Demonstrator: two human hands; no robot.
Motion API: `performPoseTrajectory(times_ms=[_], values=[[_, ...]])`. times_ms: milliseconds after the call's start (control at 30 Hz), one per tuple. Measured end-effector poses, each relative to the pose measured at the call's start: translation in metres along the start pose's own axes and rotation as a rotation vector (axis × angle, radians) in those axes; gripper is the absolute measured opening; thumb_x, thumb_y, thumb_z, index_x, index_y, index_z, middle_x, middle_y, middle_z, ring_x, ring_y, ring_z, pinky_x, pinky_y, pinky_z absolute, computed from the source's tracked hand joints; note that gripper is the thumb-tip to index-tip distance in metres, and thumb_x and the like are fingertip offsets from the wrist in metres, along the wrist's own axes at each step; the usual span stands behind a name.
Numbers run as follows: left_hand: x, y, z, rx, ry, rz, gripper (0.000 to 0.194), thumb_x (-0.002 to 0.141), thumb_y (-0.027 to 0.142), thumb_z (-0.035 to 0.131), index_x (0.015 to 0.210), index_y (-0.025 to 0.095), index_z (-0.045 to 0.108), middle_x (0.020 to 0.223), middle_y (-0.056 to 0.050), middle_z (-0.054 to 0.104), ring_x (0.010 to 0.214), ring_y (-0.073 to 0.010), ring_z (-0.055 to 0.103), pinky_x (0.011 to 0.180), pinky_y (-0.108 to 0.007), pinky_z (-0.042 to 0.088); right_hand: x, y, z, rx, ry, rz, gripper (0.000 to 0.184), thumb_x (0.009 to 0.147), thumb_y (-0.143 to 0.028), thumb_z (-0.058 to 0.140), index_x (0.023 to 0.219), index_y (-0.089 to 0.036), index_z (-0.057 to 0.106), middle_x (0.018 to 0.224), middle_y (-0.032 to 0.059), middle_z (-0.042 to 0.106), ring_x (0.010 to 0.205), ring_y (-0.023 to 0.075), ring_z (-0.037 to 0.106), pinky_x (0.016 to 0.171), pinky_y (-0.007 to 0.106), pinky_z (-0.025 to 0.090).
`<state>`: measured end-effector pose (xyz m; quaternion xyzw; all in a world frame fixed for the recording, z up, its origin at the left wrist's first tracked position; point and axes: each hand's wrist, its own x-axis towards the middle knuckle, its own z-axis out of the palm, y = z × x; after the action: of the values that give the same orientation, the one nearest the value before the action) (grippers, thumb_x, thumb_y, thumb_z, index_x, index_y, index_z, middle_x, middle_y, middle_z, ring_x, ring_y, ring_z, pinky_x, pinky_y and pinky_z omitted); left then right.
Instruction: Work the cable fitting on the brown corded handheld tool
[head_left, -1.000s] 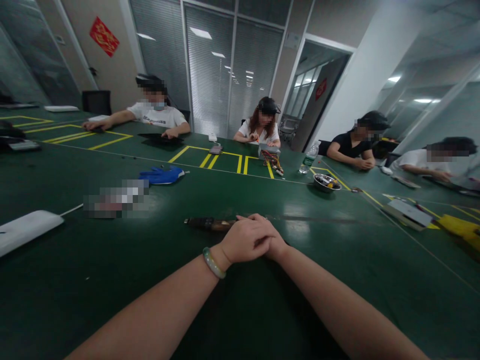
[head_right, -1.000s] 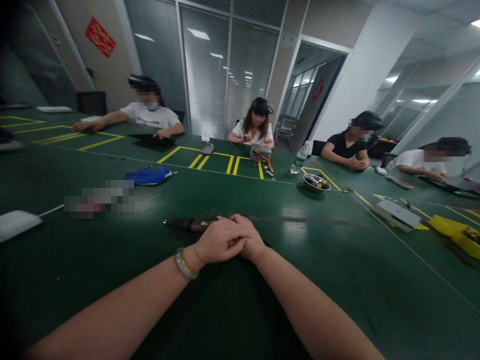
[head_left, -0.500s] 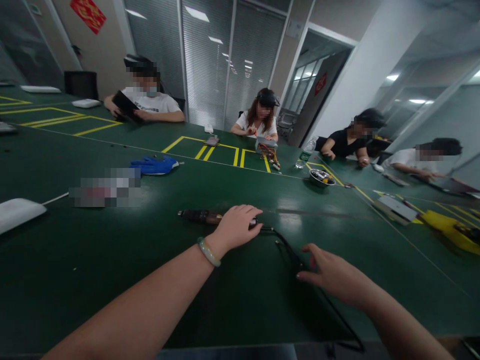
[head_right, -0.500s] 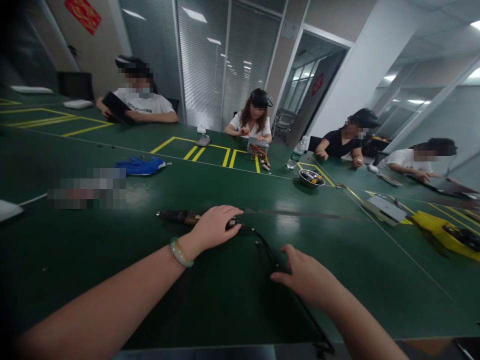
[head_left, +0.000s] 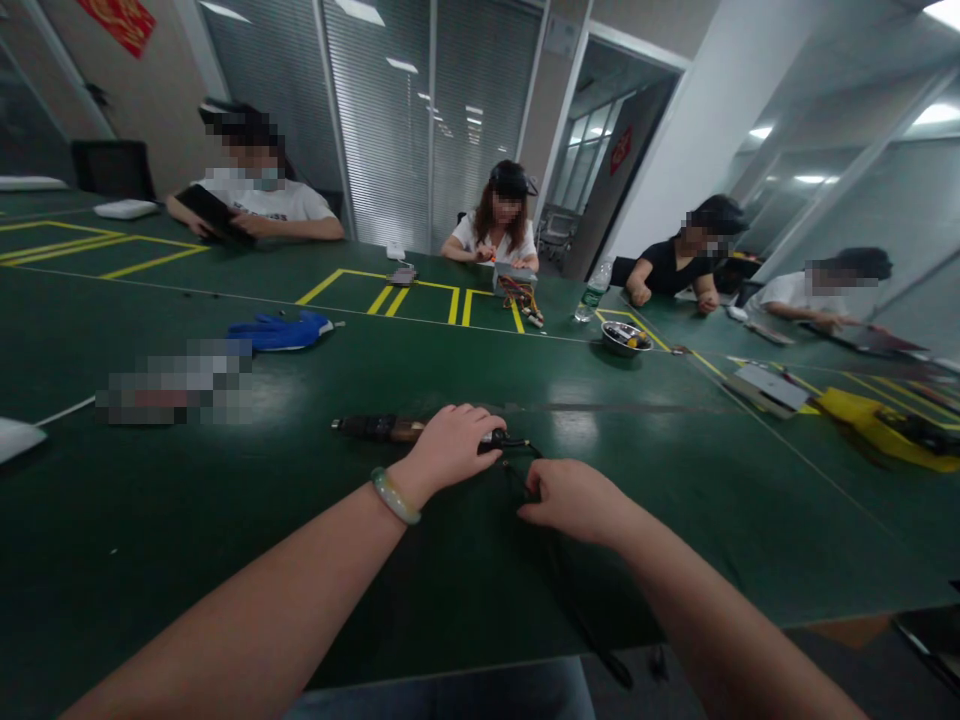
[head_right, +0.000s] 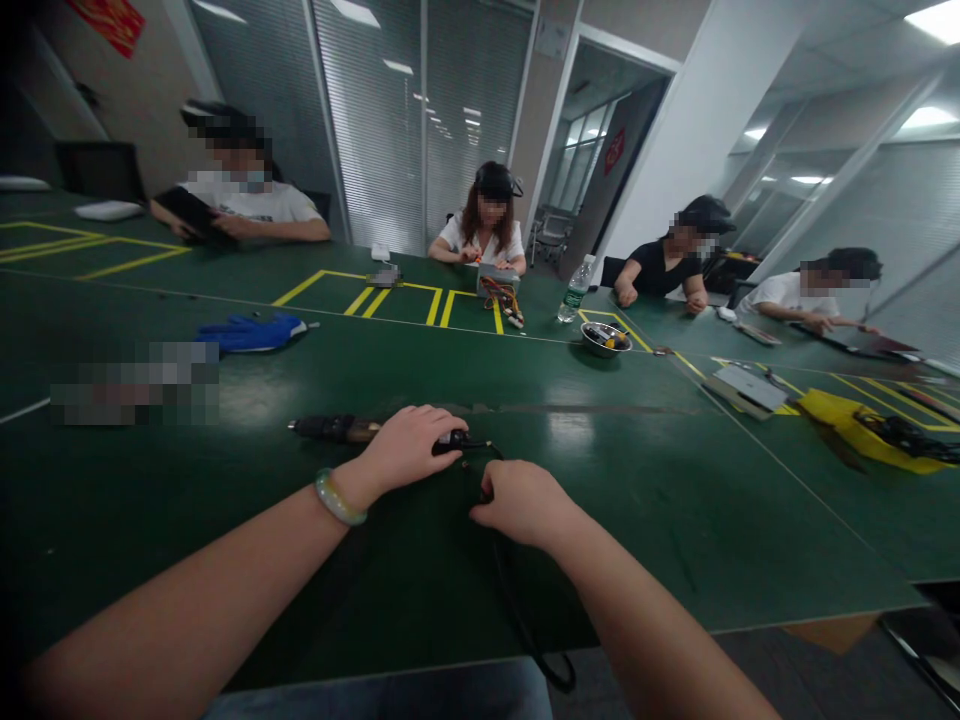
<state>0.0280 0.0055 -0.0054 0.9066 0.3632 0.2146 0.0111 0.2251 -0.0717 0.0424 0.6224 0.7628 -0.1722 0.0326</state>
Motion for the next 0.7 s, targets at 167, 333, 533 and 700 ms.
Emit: performPoseTrajectory(times_ms=[167, 333, 533, 700], values=[[-0.001, 0.004, -0.001, 0.027, -0.002, -0.023, 0.030, 0.086, 0.037, 0.065, 0.114, 0.027, 0.059, 0.112, -0.003, 0.063, 0.107, -0.0235, 0.055, 0.091, -0.038, 0.040, 0.036, 0.028, -0.008, 0.373, -0.245, -0.217, 0.022, 0.078, -0.042, 0.071, 0.083, -0.020, 0.069, 0.072, -0.0021, 0.064, 0.067, 0.0132, 0.056, 0.059, 0.023, 0.037], [0.000, 0.004, 0.001, -0.010, 0.006, -0.044, 0.030, 0.085, 0.038, 0.067, 0.112, 0.028, 0.060, 0.113, -0.002, 0.063, 0.107, -0.0238, 0.055, 0.091, -0.039, 0.040, 0.050, 0.058, 0.007, 0.847, -0.361, -0.220, 0.035, 0.076, -0.049, 0.074, 0.085, -0.017, 0.065, 0.086, 0.0024, 0.070, 0.055, 0.0084, 0.051, 0.048, 0.019, 0.034], [0.001, 0.002, -0.003, -0.045, 0.013, -0.080, 0.043, 0.093, 0.049, 0.051, 0.129, 0.026, 0.053, 0.126, -0.005, 0.060, 0.113, -0.0240, 0.055, 0.096, -0.040, 0.040, 0.054, 0.066, 0.014, 1.070, -0.380, -0.208, 0.037, 0.074, -0.045, 0.077, 0.081, -0.013, 0.061, 0.087, 0.0069, 0.071, 0.049, 0.0053, 0.048, 0.045, 0.017, 0.034], [-0.003, -0.008, -0.008, 0.018, -0.006, -0.197, 0.052, 0.093, 0.057, 0.045, 0.128, 0.020, 0.056, 0.118, -0.009, 0.063, 0.106, -0.0260, 0.058, 0.093, -0.042, 0.042, 0.051, 0.063, 0.010, 1.029, -0.396, -0.190, 0.037, 0.075, -0.046, 0.076, 0.085, -0.013, 0.063, 0.090, 0.0069, 0.071, 0.052, 0.0055, 0.051, 0.048, 0.017, 0.038]])
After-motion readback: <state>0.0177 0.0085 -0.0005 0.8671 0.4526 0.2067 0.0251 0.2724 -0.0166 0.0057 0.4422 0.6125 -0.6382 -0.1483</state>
